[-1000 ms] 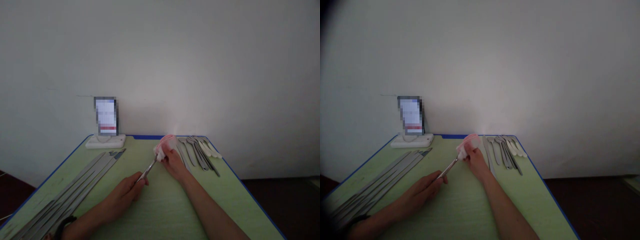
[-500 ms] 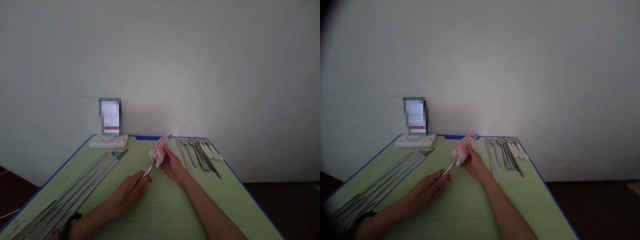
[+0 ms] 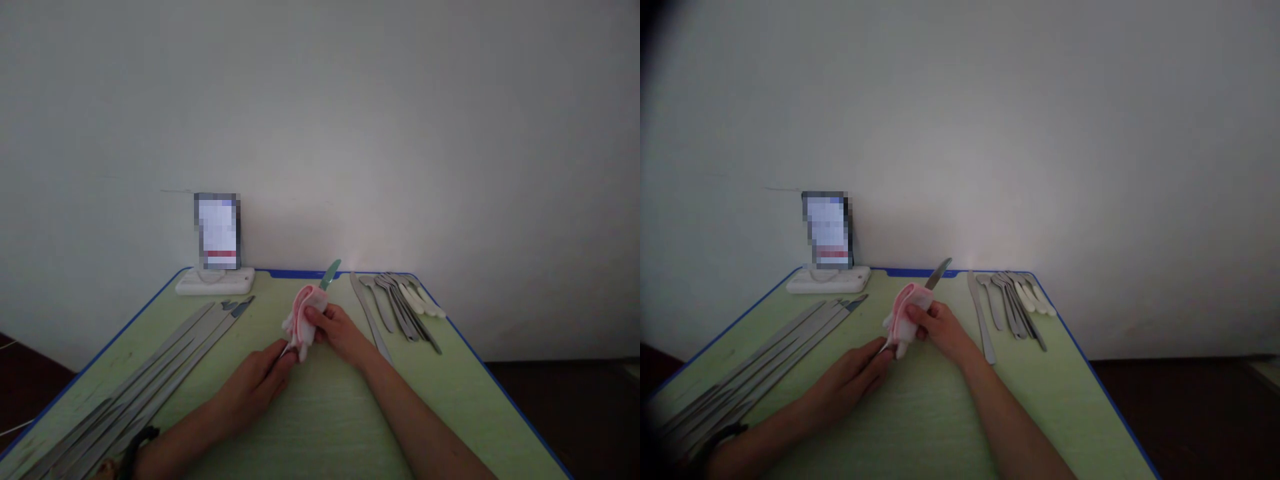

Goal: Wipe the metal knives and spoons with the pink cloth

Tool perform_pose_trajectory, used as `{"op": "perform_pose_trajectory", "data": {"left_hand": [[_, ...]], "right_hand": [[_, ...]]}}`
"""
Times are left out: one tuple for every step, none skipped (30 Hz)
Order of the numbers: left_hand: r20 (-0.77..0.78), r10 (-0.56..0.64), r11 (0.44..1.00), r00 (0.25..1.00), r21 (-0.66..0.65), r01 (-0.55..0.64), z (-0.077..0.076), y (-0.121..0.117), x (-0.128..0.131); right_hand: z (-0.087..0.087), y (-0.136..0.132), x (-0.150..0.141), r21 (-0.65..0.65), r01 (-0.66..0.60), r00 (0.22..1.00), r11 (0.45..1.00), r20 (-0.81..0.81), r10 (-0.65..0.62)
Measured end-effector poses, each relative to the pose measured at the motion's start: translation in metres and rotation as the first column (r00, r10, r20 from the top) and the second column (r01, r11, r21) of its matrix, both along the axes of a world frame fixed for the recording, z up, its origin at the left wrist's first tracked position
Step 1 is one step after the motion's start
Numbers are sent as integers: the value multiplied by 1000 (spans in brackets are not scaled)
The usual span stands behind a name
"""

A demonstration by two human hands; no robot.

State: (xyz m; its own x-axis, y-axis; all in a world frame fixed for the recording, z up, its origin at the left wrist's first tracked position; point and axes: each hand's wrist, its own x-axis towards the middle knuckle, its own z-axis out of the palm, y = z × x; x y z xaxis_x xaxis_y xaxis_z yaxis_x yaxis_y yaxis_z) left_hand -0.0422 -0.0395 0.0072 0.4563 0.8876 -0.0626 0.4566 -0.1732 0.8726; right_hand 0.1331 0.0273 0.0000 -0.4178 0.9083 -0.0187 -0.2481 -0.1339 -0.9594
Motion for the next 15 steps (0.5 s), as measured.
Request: {"op": "perform_pose_trajectory", "data": {"left_hand": [[-9,-1,1000,1000,2,1,1,0,0],[-16,-3,1000,1000,0,3,1,0,0],[-19,-8,1000,1000,-5,8,2,0,0],[-20,-9,1000,1000,-12,9,2,-1,-1],[-17,-9,1000,1000,-20,9,2,-1,-1],[-11,-9,1000,1000,-28,9,2,-1,-1],[-6,-10,999,1000,-38,9,1,-1,-1],[0,-10,999,1000,-47,10,1,-1,0],[5,-9,999,1000,-50,9,0,-1,0],[6,-10,999,1000,-47,10,0,-1,0],[3,-13,999,1000,-38,13,0,-1,0],[-4,-15,999,1000,-28,15,0,-1,0],[-14,-18,1000,1000,-17,18,0,-1,0],[-24,-23,1000,999,-7,23,1,-1,0],[-29,-30,1000,999,1,30,1,-1,0]], "right_hand": [[0,1,-1,-23,49,997,999,-50,-50],[0,1,-2,-50,96,990,994,-98,-100],[0,2,-3,-77,134,980,988,-137,-143],[0,2,-3,-97,159,971,982,-166,-174],[0,2,-3,-107,168,966,980,-182,-185],[1,2,-2,-108,159,966,981,-187,-177],[0,2,-1,-103,135,971,985,-183,-153],[0,2,0,-95,103,978,990,-172,-118],[0,2,1,-85,68,984,994,-157,-81],[-1,1,1,-76,34,989,996,-139,-45],[-1,1,1,-71,11,992,997,-122,-20],[-2,0,1,-70,4,994,998,-112,-12],[-2,0,1,-76,17,993,997,-113,-25],[-2,0,0,-91,46,991,995,-124,-57],[-1,0,-1,-113,89,984,990,-144,-105]]}}
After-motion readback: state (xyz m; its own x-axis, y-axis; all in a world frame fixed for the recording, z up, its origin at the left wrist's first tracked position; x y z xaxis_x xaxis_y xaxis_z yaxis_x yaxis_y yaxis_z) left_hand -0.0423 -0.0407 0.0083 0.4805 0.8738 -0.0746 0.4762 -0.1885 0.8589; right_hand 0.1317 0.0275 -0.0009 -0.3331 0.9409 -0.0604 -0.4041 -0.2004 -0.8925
